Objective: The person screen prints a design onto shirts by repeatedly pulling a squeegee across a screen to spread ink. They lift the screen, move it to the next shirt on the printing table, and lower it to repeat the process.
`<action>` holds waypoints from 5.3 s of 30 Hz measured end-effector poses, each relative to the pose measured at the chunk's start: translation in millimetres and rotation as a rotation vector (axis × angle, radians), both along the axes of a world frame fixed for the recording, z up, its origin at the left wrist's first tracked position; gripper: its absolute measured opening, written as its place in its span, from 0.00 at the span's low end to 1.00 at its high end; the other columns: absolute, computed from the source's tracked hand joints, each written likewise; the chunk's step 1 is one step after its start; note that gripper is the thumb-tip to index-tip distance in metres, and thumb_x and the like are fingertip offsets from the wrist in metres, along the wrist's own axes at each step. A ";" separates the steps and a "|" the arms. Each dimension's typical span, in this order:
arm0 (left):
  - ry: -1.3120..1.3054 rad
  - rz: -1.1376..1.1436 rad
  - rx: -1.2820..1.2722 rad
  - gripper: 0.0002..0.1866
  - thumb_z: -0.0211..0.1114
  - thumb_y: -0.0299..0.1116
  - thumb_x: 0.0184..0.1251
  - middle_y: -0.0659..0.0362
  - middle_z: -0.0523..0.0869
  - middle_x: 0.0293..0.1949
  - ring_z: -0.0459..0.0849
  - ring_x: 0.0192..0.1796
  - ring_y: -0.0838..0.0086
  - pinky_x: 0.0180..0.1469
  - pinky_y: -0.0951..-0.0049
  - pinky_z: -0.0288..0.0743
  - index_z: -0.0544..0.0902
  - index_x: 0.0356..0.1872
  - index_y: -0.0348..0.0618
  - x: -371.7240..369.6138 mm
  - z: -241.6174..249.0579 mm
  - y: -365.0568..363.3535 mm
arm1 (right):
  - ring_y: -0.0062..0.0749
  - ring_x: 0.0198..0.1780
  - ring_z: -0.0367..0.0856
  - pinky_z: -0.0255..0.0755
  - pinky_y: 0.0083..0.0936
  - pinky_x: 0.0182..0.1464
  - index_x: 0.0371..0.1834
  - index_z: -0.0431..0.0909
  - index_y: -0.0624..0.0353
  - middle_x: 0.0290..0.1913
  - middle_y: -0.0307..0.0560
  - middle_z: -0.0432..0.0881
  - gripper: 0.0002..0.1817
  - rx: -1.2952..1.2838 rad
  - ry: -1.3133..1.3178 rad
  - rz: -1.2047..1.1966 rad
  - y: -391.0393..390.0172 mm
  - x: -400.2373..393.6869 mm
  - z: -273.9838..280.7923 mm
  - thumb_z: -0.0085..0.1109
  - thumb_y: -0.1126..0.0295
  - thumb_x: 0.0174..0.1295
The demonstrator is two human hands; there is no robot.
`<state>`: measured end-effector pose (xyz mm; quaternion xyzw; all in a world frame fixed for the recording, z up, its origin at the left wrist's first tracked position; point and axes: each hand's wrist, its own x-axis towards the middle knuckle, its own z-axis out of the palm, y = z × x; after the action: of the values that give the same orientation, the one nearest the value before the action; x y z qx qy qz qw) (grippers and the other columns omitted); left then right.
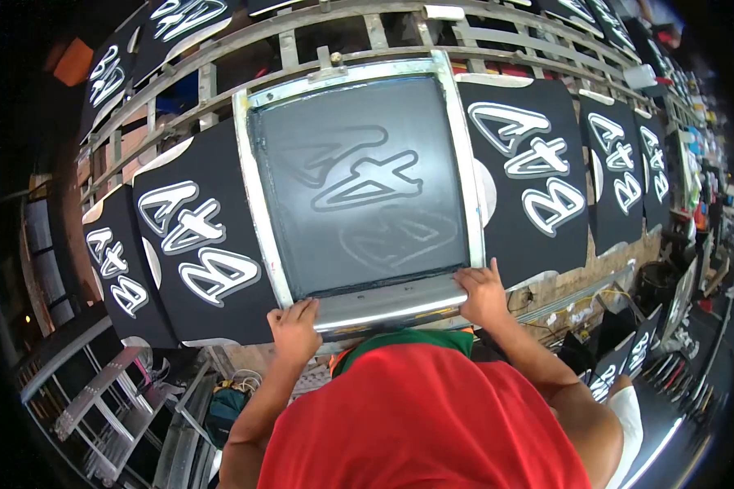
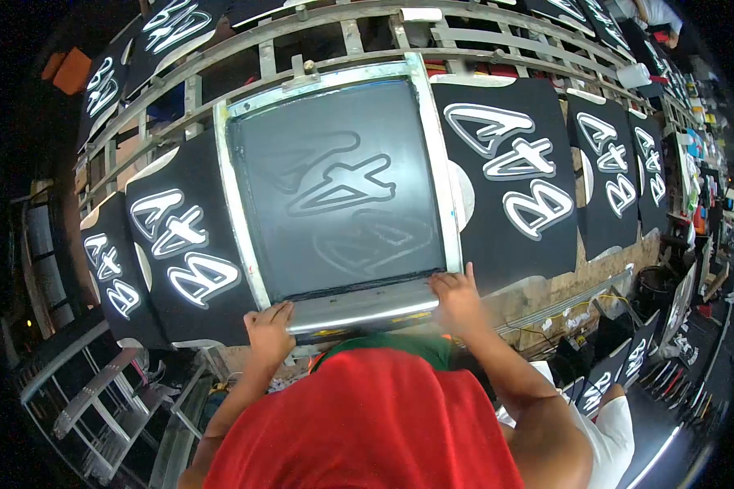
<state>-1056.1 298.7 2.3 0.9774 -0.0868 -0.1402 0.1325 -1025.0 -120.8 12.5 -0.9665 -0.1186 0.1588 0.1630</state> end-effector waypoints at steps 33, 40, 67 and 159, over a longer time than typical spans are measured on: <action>-0.151 0.027 0.143 0.25 0.64 0.24 0.53 0.54 0.91 0.52 0.89 0.51 0.63 0.67 0.52 0.64 0.88 0.56 0.50 241.9 -3.1 16.9 | 0.51 0.53 0.86 0.55 0.59 0.79 0.60 0.83 0.54 0.51 0.55 0.88 0.29 -0.064 -0.214 0.052 23.8 251.4 -31.9 0.64 0.75 0.49; -0.223 0.074 0.177 0.23 0.64 0.28 0.55 0.59 0.89 0.50 0.87 0.54 0.64 0.58 0.51 0.69 0.88 0.54 0.56 320.6 -4.0 15.8 | 0.53 0.55 0.85 0.75 0.49 0.64 0.50 0.89 0.53 0.53 0.56 0.86 0.22 -0.092 -0.213 0.009 33.9 341.5 -31.7 0.58 0.72 0.50; -0.324 0.111 0.064 0.23 0.68 0.25 0.56 0.54 0.84 0.55 0.84 0.58 0.56 0.63 0.54 0.73 0.81 0.56 0.50 365.5 7.6 21.0 | 0.54 0.54 0.83 0.77 0.47 0.56 0.48 0.85 0.57 0.49 0.51 0.87 0.20 -0.082 -0.349 -0.021 44.3 372.0 -10.2 0.76 0.63 0.52; -0.025 0.671 -0.550 0.35 0.75 0.65 0.54 0.37 0.88 0.34 0.89 0.43 0.43 0.47 0.53 0.81 0.90 0.40 0.36 51.7 24.9 -438.2 | 0.52 0.50 0.81 0.71 0.43 0.54 0.42 0.83 0.70 0.50 0.65 0.84 0.35 0.491 -0.065 -0.966 -478.4 -14.7 -51.9 0.48 0.41 0.77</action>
<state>-1004.4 -139.6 27.2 0.8814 0.1999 -0.0491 0.4252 -1039.6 -599.2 -39.4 -0.8489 0.3003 0.0034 0.4349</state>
